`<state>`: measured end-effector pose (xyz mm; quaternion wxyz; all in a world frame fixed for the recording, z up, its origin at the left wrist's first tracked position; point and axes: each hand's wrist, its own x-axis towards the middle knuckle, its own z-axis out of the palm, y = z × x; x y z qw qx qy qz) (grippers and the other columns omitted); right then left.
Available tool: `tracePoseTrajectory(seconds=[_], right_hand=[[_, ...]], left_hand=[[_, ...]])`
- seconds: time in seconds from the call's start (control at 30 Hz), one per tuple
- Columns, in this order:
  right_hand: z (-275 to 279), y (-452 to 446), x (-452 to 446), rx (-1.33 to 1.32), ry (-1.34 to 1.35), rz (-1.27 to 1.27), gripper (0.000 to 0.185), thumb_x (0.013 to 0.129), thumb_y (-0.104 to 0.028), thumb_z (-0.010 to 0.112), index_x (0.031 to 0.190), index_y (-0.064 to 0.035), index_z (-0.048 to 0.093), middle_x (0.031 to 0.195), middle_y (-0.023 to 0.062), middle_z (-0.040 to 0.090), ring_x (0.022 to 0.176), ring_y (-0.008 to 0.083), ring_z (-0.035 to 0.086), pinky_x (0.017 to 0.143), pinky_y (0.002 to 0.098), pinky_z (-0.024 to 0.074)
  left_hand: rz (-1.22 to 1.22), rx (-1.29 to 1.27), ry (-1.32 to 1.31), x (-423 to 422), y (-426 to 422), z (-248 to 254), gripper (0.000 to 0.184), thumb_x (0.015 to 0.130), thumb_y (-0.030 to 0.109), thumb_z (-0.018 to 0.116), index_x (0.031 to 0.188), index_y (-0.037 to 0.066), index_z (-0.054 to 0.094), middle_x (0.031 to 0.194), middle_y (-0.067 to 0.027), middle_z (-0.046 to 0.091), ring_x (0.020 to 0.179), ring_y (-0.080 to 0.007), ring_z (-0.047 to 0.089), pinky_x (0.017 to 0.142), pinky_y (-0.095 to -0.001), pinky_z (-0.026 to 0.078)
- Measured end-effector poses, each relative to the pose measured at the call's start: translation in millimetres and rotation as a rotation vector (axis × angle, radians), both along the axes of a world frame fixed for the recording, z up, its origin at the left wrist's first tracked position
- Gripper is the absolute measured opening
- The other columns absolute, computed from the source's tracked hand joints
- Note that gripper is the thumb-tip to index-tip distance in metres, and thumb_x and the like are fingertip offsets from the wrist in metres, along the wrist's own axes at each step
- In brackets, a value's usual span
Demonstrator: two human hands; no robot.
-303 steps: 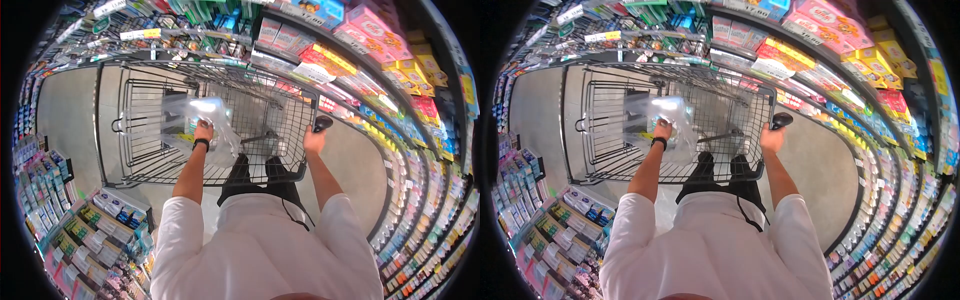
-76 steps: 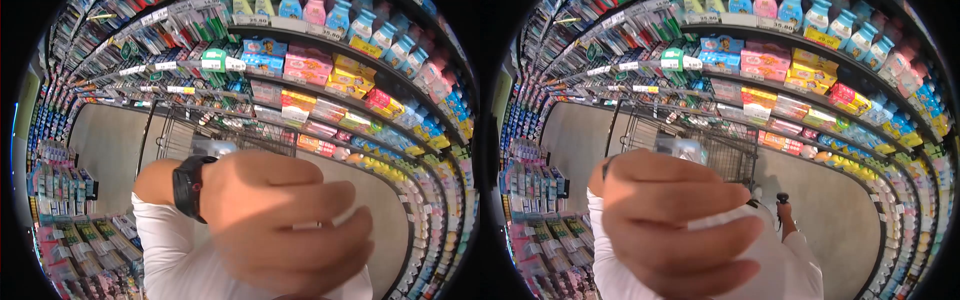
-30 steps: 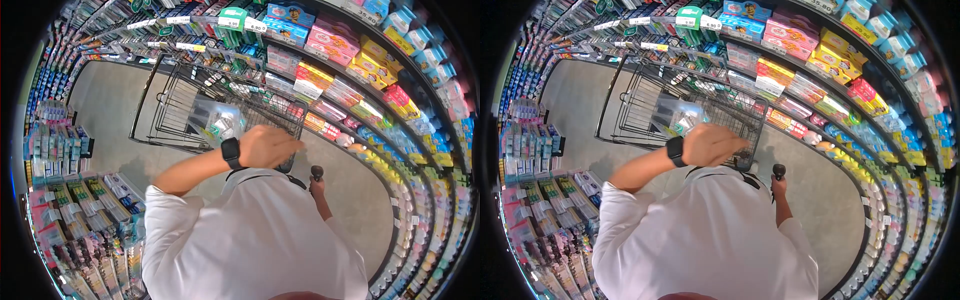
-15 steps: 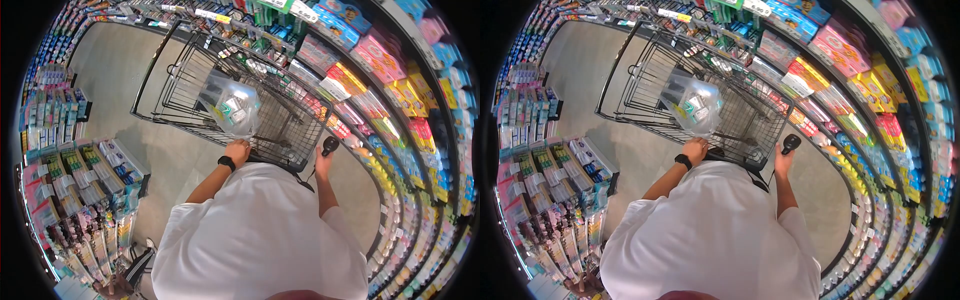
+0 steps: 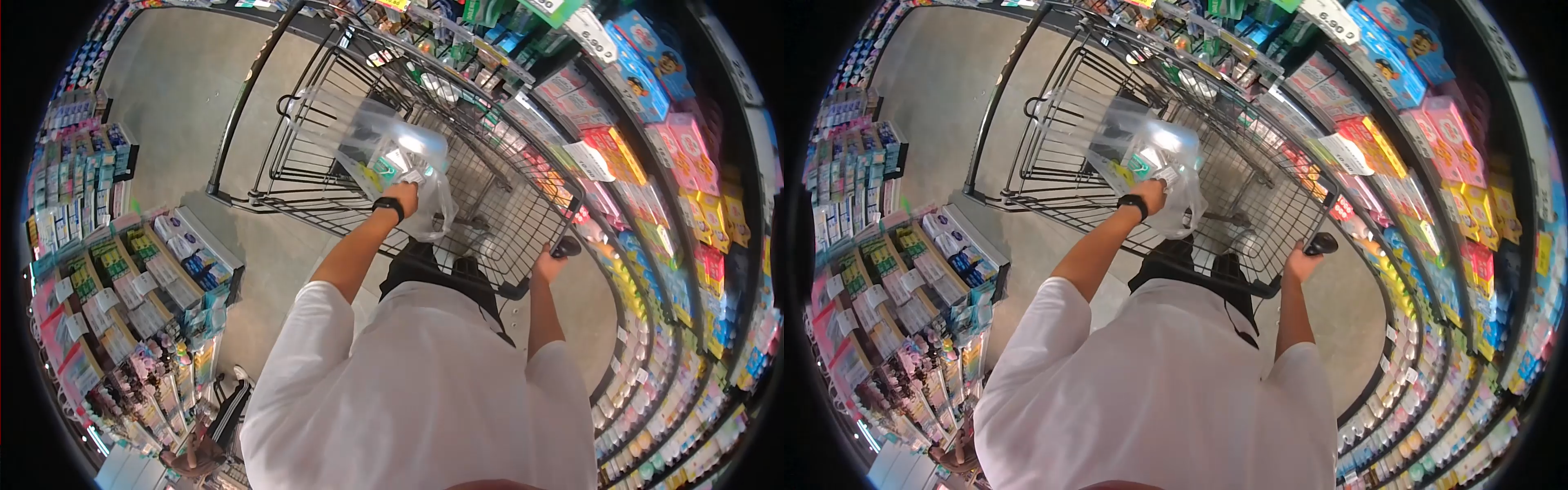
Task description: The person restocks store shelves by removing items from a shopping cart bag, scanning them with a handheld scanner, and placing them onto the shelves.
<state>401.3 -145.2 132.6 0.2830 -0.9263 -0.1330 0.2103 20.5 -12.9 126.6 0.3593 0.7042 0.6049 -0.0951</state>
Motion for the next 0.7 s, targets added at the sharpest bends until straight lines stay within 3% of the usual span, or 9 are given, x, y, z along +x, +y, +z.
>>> tracePoseTrajectory(seconds=[0.07,0.1,0.13,0.2,0.23,0.4,0.53,0.6,0.7], right_hand=[[7,2,-3,-0.117,-0.053,-0.017,0.058,0.081,-0.03,0.074,0.122,0.0014,0.047,0.115,0.0203,0.064,0.108,0.0371,0.062,0.093,0.0442,0.0454],[6,1,-6,-0.096,-0.087,-0.029,0.056,0.081,-0.031,0.074,0.119,0.001,0.05,0.112,0.0209,0.065,0.105,0.0378,0.063,0.092,0.0446,0.046],[4,3,-7,-0.099,-0.087,-0.034,0.056,0.081,-0.031,0.074,0.119,0.001,0.05,0.112,0.0209,0.065,0.105,0.0378,0.063,0.092,0.0446,0.046],[10,-1,-7,-0.121,-0.062,0.016,0.056,0.081,-0.034,0.073,0.12,0.0005,0.049,0.111,0.0215,0.065,0.104,0.0387,0.063,0.091,0.045,0.0464],[11,0,-9,-0.155,-0.099,0.031,0.056,0.081,-0.035,0.071,0.119,0.0007,0.05,0.11,0.022,0.066,0.103,0.0394,0.063,0.09,0.0455,0.0467],[22,3,-12,-0.236,-0.187,0.021,0.052,0.081,-0.033,0.07,0.116,0.0002,0.051,0.102,0.0223,0.069,0.097,0.0417,0.065,0.088,0.0476,0.0484],[25,3,-14,-0.273,-0.206,0.023,0.05,0.079,-0.032,0.07,0.115,-0.0014,0.052,0.098,0.0217,0.069,0.094,0.0409,0.066,0.085,0.0475,0.0495],[21,0,-15,-0.23,-0.23,0.055,0.051,0.078,-0.032,0.071,0.114,-0.0013,0.052,0.096,0.0216,0.069,0.093,0.0406,0.067,0.083,0.0477,0.0497],[22,0,-17,-0.206,-0.225,0.031,0.051,0.078,-0.032,0.071,0.114,-0.0008,0.051,0.096,0.0222,0.069,0.093,0.0413,0.066,0.083,0.0481,0.0498]], left_hand=[[0.043,-0.11,0.097,-5,14,-33,0.027,0.089,0.016,0.054,0.108,0.001,0.064,0.111,-0.0286,0.065,0.105,-0.0415,0.064,0.091,-0.0474,0.052],[0.143,-0.235,0.058,-7,26,-30,0.041,0.087,0.019,0.055,0.125,0.002,0.056,0.122,-0.0304,0.06,0.114,-0.0415,0.06,0.097,-0.0465,0.049],[0.138,-0.237,0.058,-9,35,-40,0.041,0.087,0.019,0.055,0.125,0.002,0.056,0.122,-0.0304,0.06,0.114,-0.0415,0.06,0.097,-0.0465,0.049],[0.565,-0.278,0.092,-9,41,-67,0.063,0.086,0.024,0.059,0.142,0.005,0.038,0.134,-0.0306,0.05,0.12,-0.0425,0.056,0.1,-0.0479,0.047],[0.628,-0.287,0.09,-16,40,-99,0.076,0.085,0.027,0.06,0.151,0.015,0.024,0.142,-0.0312,0.042,0.124,-0.0436,0.051,0.102,-0.0481,0.045],[0.759,-0.304,0.101,-22,39,-141,0.076,0.085,0.032,0.063,0.151,0.026,0.027,0.14,-0.0337,0.042,0.127,-0.0435,0.047,0.106,-0.0461,0.04],[0.785,-0.356,0.014,-34,29,-177,0.08,0.08,0.042,0.069,0.149,0.024,0.033,0.136,-0.0315,0.049,0.128,-0.0438,0.046,0.107,-0.0457,0.039],[0.801,-0.29,-0.054,-48,17,-210,0.082,0.077,0.042,0.074,0.148,0.021,0.036,0.124,-0.0208,0.063,0.117,-0.0331,0.06,0.099,-0.0395,0.045],[0.82,-0.166,-0.083,-57,7,-237,0.077,0.076,0.036,0.076,0.142,0.02,0.041,0.12,-0.0195,0.065,0.114,-0.0315,0.061,0.097,-0.0384,0.046]])
